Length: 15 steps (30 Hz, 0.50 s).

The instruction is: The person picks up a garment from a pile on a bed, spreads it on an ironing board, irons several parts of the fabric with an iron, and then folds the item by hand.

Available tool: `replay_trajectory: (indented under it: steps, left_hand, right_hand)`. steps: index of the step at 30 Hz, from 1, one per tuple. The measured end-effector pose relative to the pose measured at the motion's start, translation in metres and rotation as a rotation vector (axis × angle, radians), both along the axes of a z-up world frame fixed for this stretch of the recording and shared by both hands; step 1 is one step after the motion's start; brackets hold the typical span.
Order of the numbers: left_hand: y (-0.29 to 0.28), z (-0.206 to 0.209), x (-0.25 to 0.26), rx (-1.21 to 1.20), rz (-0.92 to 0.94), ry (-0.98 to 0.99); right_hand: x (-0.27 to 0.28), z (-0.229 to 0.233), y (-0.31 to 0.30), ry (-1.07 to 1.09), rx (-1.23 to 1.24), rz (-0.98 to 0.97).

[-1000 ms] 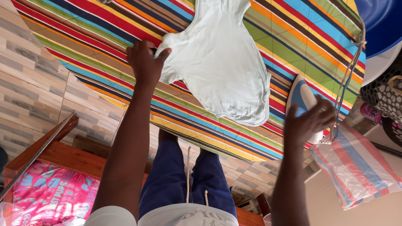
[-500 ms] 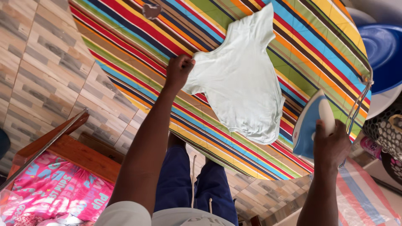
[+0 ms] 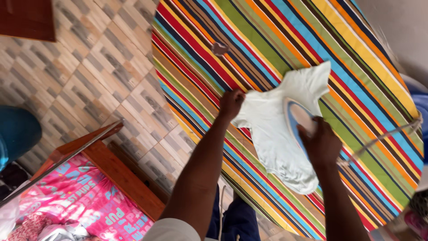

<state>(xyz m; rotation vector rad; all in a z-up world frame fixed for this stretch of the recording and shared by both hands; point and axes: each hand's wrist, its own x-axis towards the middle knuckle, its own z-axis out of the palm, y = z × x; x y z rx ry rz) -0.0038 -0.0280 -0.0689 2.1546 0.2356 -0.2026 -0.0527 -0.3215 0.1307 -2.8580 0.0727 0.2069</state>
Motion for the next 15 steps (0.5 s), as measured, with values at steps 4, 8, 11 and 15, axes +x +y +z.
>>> replay_trajectory:
  steps: [4,8,11,15]
  left_hand:
    - [-0.002,0.006,0.001,-0.016,0.017,0.017]
    - [-0.002,0.015,0.000,-0.049,0.013,0.065]
    - [-0.003,0.016,0.003,-0.033,0.027,0.066]
    - [-0.003,0.019,0.004,-0.010,0.019,0.073]
  right_hand:
    - [-0.014,-0.016,-0.070,0.084,0.013,-0.307]
    - [-0.035,-0.042,-0.158,0.092,-0.247,-0.271]
    - [-0.048,-0.052,-0.192,0.190,-0.324,-0.252]
    - [-0.042,-0.051,-0.199,0.269,-0.198,-0.374]
